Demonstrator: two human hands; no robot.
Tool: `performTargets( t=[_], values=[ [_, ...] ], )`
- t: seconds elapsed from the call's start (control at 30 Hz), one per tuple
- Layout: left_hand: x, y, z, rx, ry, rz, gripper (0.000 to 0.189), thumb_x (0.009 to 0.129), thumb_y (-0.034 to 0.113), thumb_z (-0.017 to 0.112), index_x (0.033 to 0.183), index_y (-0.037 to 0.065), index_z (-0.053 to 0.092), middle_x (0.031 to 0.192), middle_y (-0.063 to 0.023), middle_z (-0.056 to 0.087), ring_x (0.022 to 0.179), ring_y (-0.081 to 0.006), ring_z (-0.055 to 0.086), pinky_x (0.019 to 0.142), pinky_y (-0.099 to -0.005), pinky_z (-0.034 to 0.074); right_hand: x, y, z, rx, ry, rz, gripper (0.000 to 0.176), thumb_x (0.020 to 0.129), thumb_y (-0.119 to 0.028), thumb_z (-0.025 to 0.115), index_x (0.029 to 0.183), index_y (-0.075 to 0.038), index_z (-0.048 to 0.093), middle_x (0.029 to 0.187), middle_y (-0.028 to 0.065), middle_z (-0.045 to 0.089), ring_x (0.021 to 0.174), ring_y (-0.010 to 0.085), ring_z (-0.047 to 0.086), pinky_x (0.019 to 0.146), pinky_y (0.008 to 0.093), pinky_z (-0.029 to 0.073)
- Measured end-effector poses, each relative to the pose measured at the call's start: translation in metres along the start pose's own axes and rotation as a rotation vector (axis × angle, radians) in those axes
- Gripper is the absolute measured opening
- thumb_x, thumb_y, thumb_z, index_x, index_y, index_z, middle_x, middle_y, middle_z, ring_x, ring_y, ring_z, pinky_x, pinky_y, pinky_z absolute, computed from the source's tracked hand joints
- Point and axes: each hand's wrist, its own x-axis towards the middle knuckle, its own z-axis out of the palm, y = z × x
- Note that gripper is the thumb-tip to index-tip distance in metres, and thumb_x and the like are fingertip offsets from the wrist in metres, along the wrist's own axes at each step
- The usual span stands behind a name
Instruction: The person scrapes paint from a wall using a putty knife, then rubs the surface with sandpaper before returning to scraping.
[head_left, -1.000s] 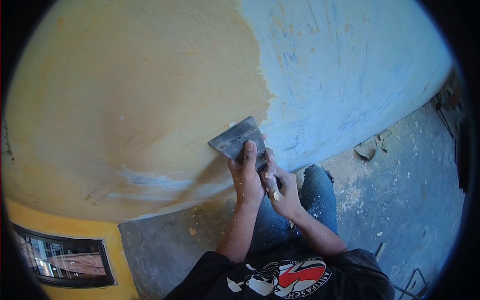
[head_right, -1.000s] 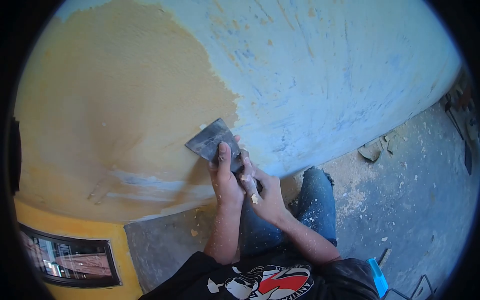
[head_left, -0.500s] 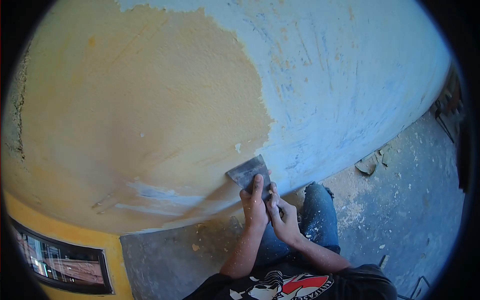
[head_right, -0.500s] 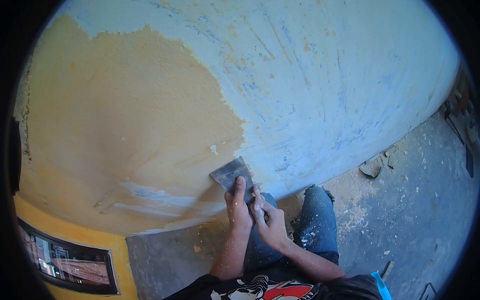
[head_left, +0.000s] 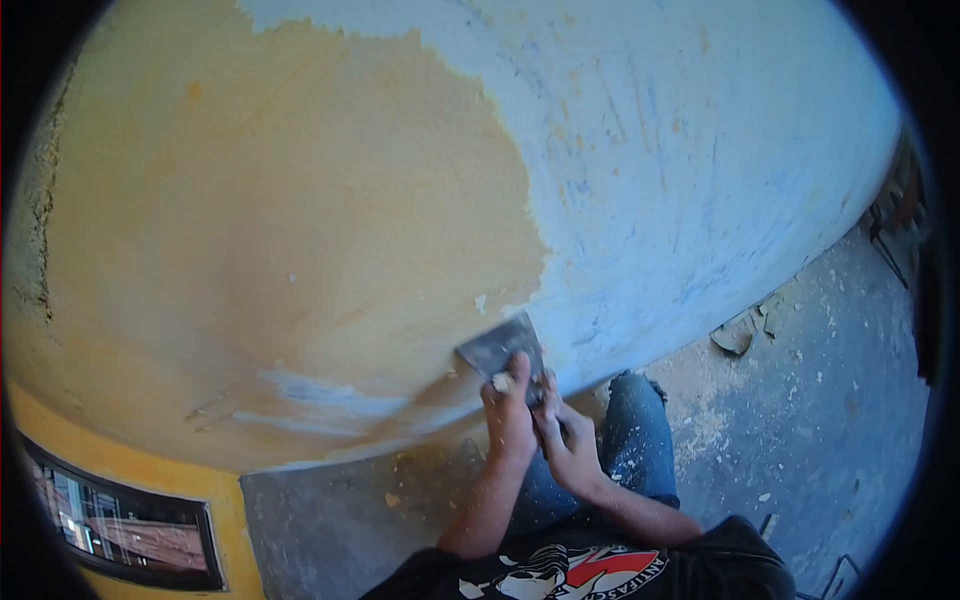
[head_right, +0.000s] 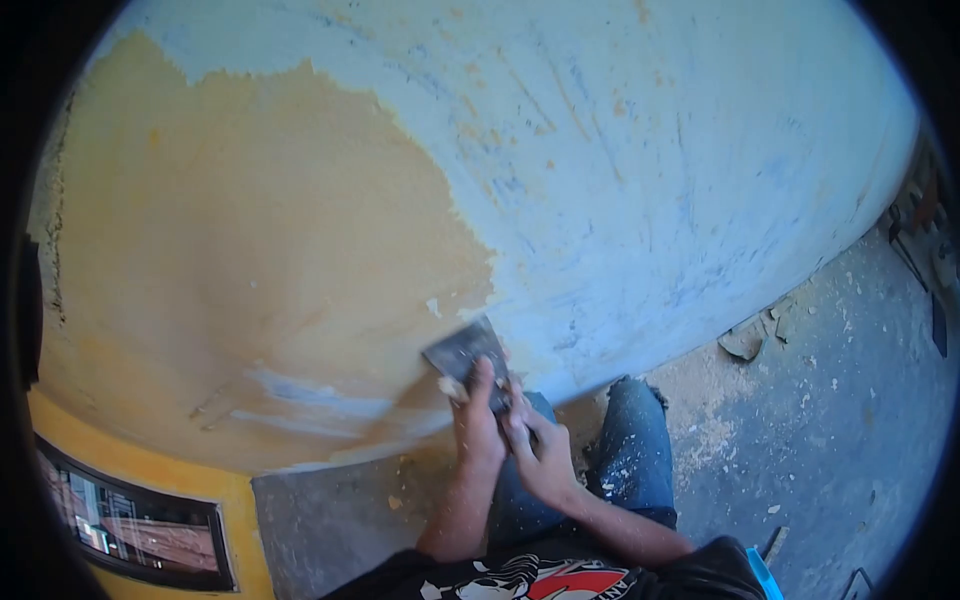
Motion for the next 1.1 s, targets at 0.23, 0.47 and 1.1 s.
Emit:
performTargets(
  t=[0.23,0.47,1.1],
  values=[
    [0.000,-0.009,-0.010,-0.054,0.013,-0.085,0.036,0.095,0.028,0.064,0.107,-0.006,0.063,0.065,-0.0109,0.059,0.041,-0.0143,0.047,0.040,-0.0255,0.036,-0.013,0.016,0.005,0.087,-0.007,0.092,0.026,0.104,-0.022,0.047,0.088,-0.002,0.054,0.064,-0.0015,0.050,0.055,0.0041,0.045,0.049,0.0223,0.035],
    [0.000,-0.011,0.000,-0.081,-0.005,-0.044,0.036,0.096,0.028,0.063,0.108,-0.006,0.062,0.065,-0.0115,0.058,0.041,-0.0147,0.046,0.039,-0.0263,0.037,-0.008,0.009,-0.006,-0.009,-0.007,0.060,0.028,0.104,-0.021,0.048,0.085,-0.002,0.054,0.064,-0.0023,0.049,0.056,0.0048,0.044,0.050,0.0228,0.035],
    [0.008,0.027,0.012,-0.143,-0.051,0.118,0.041,0.095,0.032,0.063,0.106,-0.007,0.059,0.062,-0.0100,0.056,0.041,-0.0149,0.047,0.039,-0.0264,0.037,0.026,-0.014,0.004,-0.018,-0.037,-0.134,0.027,0.103,-0.020,0.049,0.087,0.001,0.054,0.068,-0.0009,0.050,0.064,0.0059,0.046,0.056,0.0243,0.038]
  ],
)
